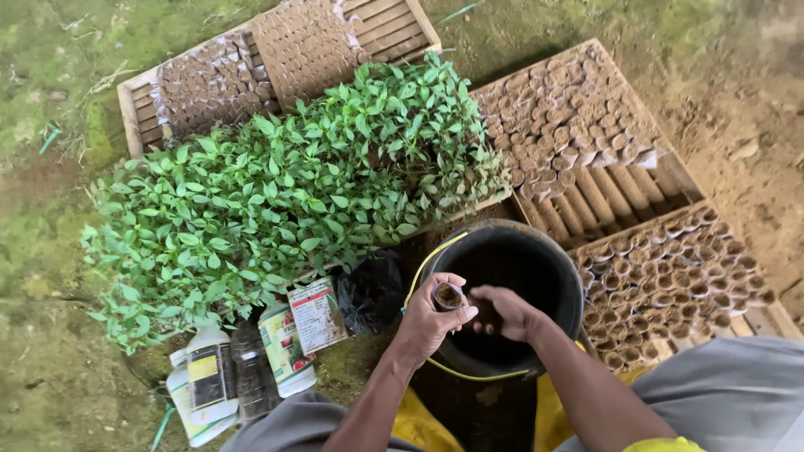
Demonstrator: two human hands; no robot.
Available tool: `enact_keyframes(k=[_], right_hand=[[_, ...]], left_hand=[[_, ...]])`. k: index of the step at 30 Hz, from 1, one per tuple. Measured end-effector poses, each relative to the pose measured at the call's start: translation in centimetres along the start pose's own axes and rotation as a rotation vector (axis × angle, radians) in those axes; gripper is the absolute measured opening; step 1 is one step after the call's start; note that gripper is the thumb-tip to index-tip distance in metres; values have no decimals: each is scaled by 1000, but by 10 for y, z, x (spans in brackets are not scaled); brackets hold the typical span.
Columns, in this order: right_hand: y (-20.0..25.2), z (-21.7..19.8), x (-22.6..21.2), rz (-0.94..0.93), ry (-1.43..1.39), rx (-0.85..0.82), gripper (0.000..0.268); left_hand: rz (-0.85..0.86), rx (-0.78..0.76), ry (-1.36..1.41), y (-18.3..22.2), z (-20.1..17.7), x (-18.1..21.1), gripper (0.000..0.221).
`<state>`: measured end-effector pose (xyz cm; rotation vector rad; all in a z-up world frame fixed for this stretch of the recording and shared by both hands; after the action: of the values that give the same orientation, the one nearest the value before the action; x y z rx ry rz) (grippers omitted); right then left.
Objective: Filling small cardboard tubes with seeds and soil and placing them in a tray.
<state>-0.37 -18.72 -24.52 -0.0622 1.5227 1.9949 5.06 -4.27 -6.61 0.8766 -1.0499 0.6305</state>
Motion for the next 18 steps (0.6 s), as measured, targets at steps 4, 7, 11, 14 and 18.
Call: enact_keyframes(k=[4, 7, 11, 14, 18], right_hand=[[29, 31, -50, -210, -320, -109, 43], [71, 55, -91, -364, -390, -136, 43], [125, 91, -124, -480, -419, -176, 44], [146, 111, -133, -548, -437, -178, 45], [157, 125, -134, -735, -344, -76, 47]], left_hand=[[-18, 65, -31, 3, -5, 5, 47], [-17, 96, -62, 3, -8, -2, 45], [-50, 74, -110, -5, -8, -26, 39], [-26, 90, -67, -12, -8, -47, 42], [-31, 21, -112, -5, 0, -29, 31]])
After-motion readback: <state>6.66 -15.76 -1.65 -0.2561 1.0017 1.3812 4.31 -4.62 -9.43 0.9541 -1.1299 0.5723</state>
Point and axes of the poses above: each hand's wrist, its own y-axis away from the middle knuckle, its own z-axis out of the palm, x = y × z, the point moved 7 cm from there along -y, towards the middle knuckle, and after that the axes turned 8 degrees about -y, right-handed, at the moved point
